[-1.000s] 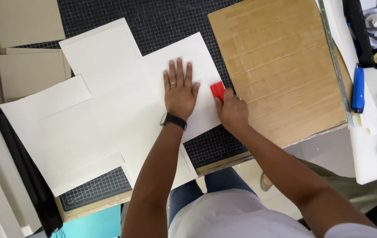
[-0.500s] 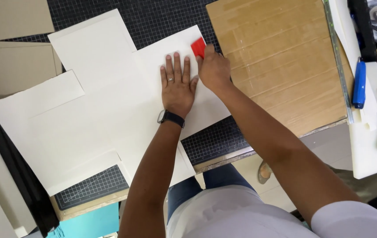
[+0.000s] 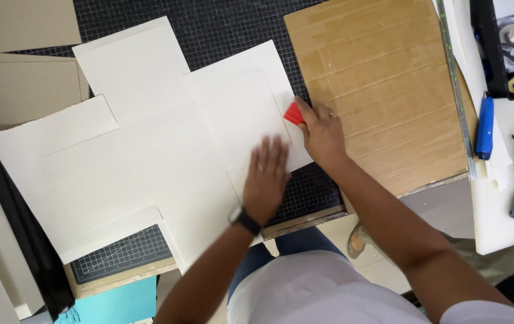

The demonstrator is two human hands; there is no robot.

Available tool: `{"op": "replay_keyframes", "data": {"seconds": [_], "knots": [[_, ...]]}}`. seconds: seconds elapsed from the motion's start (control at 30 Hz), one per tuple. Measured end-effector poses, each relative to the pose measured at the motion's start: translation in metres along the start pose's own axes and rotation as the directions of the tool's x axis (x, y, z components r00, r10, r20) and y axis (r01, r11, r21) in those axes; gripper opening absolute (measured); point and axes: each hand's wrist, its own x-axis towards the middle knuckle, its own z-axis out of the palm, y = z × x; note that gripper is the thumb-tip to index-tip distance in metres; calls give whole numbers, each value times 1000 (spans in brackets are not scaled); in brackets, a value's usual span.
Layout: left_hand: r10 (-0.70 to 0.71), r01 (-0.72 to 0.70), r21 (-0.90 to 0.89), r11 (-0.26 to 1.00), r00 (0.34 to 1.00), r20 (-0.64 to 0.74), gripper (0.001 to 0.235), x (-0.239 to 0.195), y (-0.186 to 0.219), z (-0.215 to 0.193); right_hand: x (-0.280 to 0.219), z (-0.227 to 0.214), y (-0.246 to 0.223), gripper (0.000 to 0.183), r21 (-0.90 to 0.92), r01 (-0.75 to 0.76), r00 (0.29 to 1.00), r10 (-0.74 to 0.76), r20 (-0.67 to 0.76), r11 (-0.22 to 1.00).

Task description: The person aligns and attaches white paper pieces onto a larger base sheet using a pencil, a red plastic squeegee, and a white roller. They smooth each piece to ensure adhesion and repeat the process for multiple sections.

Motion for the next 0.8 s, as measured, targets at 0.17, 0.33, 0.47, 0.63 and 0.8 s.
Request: {"op": "replay_keyframes", "data": {"seconds": [0.17,0.33,0.47,0.63,0.8], "knots": [[52,-50,24,998,994,-97,72,-46,25,14,45,8,-18,52,154,454,891,-442,-104,878],[18,-27,-50,998,985,-172,67,-44,27,13,92,22,-29,43,116,535,834,-501,-232,837],[-5,-10,-77,997,981,-194,62,-43,27,17,22,0,-17,41,61,577,811,-562,-161,814],[-26,2,-113,994,977,-210,60,-43,27,22,5,-8,-11,38,118,605,795,-588,-151,788],[-24,3,-100,995,977,-210,63,-49,30,20,-14,10,-6,35,20,624,767,-608,-208,781]]}}
